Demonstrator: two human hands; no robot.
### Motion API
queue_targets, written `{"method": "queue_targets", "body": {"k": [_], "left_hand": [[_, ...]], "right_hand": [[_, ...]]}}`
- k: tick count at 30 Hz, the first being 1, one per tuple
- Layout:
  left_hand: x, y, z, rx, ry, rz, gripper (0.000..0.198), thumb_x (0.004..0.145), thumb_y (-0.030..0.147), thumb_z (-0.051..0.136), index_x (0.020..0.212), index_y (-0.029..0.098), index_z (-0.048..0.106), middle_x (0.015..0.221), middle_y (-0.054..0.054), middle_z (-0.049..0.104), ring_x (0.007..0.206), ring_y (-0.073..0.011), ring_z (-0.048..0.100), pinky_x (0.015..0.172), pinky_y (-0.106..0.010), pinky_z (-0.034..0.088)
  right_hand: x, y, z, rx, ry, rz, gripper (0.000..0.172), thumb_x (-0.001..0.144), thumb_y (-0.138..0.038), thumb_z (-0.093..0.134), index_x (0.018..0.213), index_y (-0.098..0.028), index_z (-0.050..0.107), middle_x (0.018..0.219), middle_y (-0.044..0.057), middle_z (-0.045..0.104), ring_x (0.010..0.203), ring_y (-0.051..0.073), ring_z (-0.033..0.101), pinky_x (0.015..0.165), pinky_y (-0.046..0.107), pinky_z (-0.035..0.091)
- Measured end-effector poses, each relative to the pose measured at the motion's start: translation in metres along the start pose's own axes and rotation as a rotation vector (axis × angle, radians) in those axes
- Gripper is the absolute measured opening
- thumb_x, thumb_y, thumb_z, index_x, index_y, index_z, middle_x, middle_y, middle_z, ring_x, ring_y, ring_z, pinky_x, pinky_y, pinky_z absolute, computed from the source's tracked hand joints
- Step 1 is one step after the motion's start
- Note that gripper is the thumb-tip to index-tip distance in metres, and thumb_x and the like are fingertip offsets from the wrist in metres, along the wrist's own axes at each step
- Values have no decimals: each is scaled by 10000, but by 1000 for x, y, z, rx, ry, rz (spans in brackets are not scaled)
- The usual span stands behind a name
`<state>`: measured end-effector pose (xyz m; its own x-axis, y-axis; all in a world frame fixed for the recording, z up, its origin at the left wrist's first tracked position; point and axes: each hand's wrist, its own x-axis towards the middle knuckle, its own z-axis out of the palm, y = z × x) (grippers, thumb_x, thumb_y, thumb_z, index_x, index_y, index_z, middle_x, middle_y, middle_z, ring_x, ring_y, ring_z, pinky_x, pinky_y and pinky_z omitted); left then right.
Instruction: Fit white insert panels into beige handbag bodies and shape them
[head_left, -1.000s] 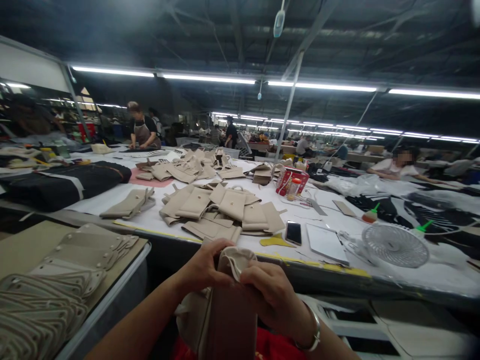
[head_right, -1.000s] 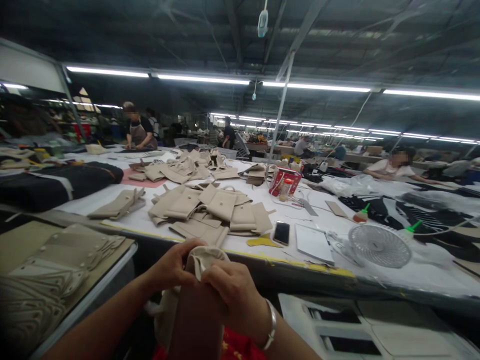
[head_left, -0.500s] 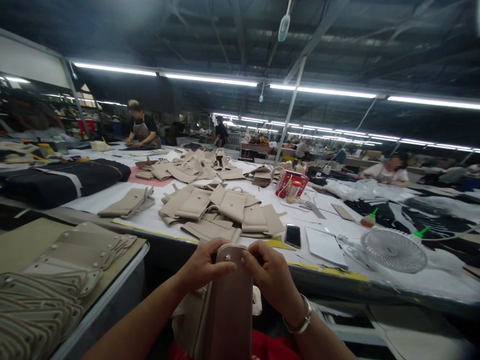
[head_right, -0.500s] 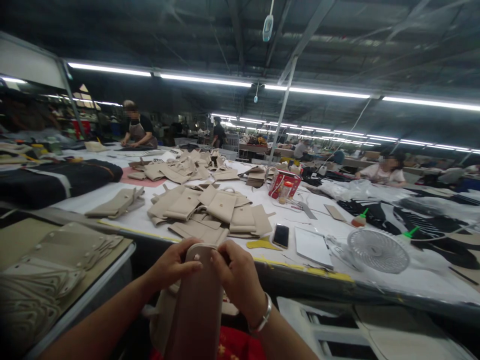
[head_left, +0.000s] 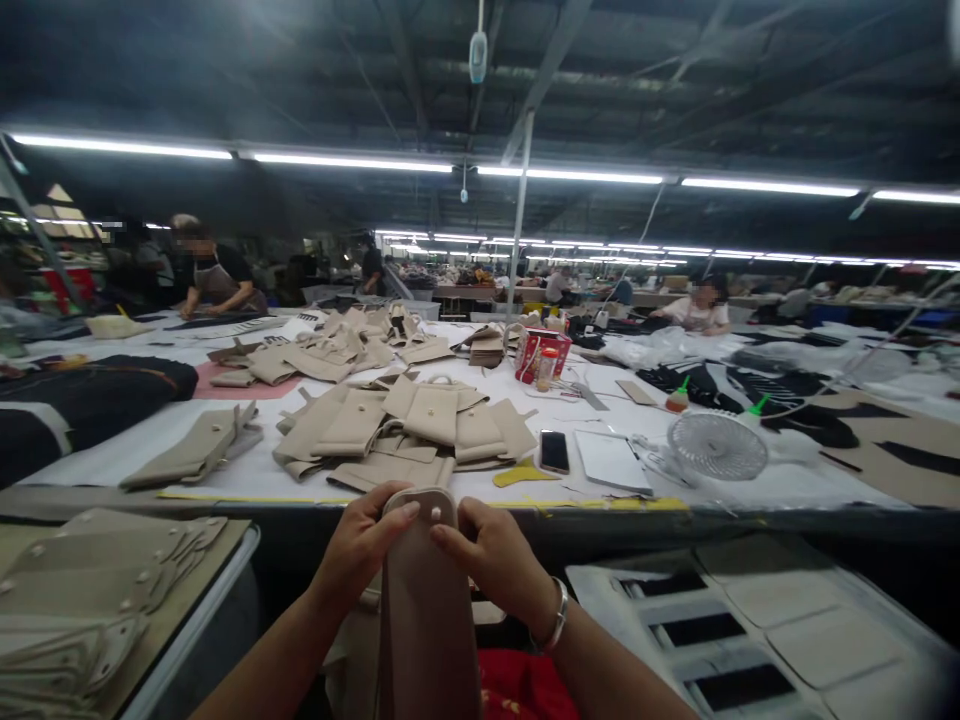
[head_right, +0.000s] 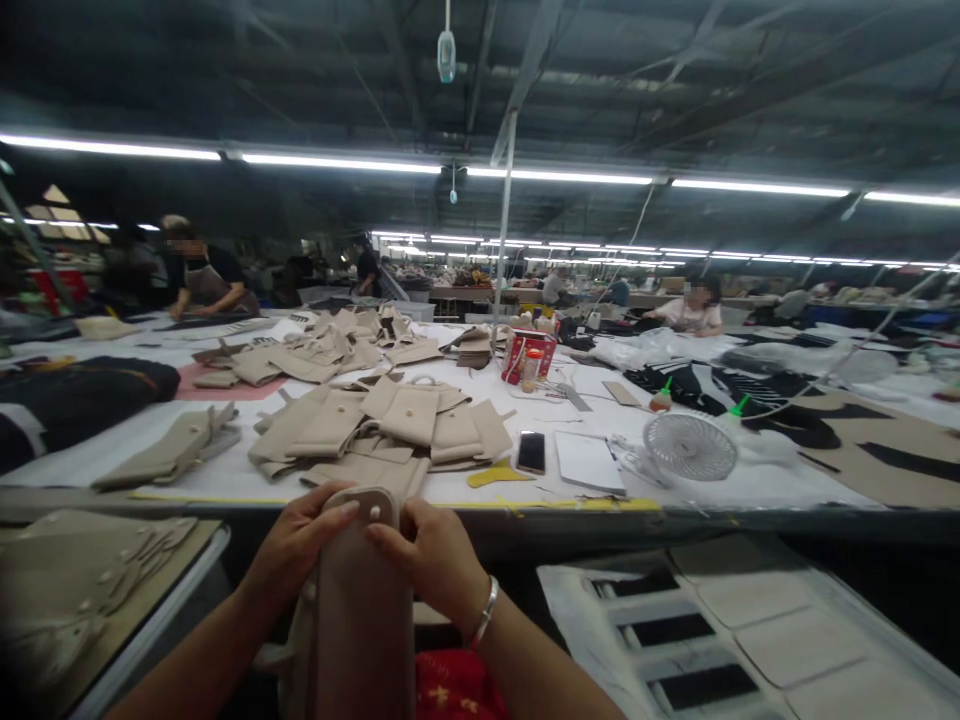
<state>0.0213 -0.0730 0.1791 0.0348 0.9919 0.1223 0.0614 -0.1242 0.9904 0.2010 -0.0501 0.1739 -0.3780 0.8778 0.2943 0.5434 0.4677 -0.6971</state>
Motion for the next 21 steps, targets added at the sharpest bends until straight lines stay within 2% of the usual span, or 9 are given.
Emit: {"method": "queue_targets", "body": {"k": [4,9,13,16,18,19,21], "left_hand": [[5,7,-1,65,-68,-5,308,763,421,578,891,142,597,722,-4,590,623,-123,519,535,-199,394],[13,24,0,342,-112,62,304,760,436,574,757,141,648,691,-9,605,663,-139,527,568,-202,398],[15,27,-1,422,-111,145,310,777,425,547,743,140,665,689,-24,622,678,-158,537,593,-223,401],[13,18,-1,389,-129,124,311,780,421,544,803,135,665,736,-34,641,714,-171,556,636,-240,422],[9,10,0,337,-112,113,308,772,412,564,905,147,647,852,-41,654,796,-183,574,700,-250,439],[6,6,1,297,-97,98,338,764,407,580,992,161,617,907,-42,651,823,-183,579,717,-253,446],[-2,-3,2,216,-44,16,482,746,421,603,1158,192,499,920,-38,646,778,-175,594,654,-252,465]], "right_hand": [[0,0,-2,4,-45,-26,407,829,-519,472,650,-156,517,588,-28,489,546,84,394,484,205,248],[4,1,3,218,-131,-111,377,870,-456,426,686,-148,540,600,-38,447,551,74,381,488,191,266],[3,2,8,245,-94,-142,337,875,-410,426,712,-144,555,632,-28,476,579,82,408,515,189,296],[-2,2,2,135,-77,-127,284,836,-410,494,733,-159,578,652,-15,535,604,102,455,542,196,320],[-7,4,-3,103,-119,-101,287,809,-437,527,748,-165,597,656,-3,562,596,113,473,529,201,323],[-10,5,-4,122,-153,-84,303,811,-451,520,753,-166,603,650,2,565,583,114,475,515,201,322],[-14,10,-4,242,-221,-41,345,841,-471,467,767,-161,599,625,0,547,546,105,467,483,196,320]]}}
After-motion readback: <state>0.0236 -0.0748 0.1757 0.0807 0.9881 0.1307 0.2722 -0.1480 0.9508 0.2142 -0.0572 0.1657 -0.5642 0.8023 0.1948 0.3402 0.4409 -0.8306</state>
